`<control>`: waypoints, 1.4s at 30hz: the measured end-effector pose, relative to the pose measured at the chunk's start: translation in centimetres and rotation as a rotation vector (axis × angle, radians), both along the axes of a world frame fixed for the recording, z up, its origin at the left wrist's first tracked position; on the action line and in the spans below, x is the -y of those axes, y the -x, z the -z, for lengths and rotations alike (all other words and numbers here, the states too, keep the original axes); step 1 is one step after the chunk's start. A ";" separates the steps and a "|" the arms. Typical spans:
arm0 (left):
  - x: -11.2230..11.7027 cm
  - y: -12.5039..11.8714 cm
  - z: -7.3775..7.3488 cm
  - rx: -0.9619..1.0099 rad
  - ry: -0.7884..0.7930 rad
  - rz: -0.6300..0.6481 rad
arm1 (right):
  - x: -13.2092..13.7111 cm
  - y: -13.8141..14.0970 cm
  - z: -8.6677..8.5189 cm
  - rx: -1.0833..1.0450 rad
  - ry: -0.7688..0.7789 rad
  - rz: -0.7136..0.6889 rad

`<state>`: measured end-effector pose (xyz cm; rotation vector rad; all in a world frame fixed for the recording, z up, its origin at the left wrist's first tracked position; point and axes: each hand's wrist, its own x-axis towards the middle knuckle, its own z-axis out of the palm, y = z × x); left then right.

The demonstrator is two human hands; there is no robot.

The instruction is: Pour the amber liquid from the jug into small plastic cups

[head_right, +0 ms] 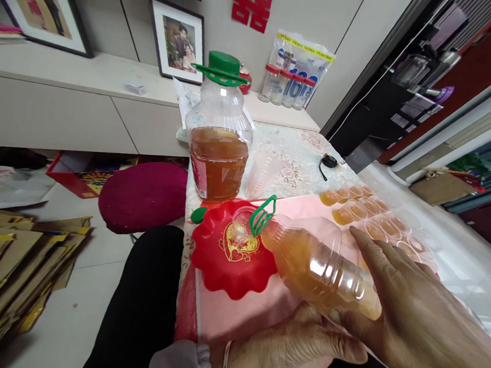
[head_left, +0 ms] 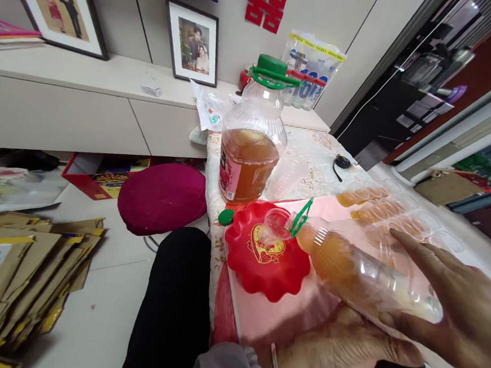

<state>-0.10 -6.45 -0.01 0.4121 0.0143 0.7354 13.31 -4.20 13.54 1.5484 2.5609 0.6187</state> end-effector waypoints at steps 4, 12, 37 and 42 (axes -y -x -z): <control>0.1 -0.4 0.5 -0.011 -0.009 0.006 | -0.1 0.0 0.1 -0.007 0.000 -0.010; 0.3 -0.6 1.1 -0.029 0.000 0.001 | -0.1 -0.3 0.0 -0.001 0.005 0.012; -0.1 0.2 -0.3 -0.072 0.004 0.025 | 0.1 -0.5 0.3 -0.034 0.056 0.075; -0.4 0.9 -1.1 -0.122 -0.035 0.036 | 0.1 -0.2 0.2 -0.044 0.064 0.078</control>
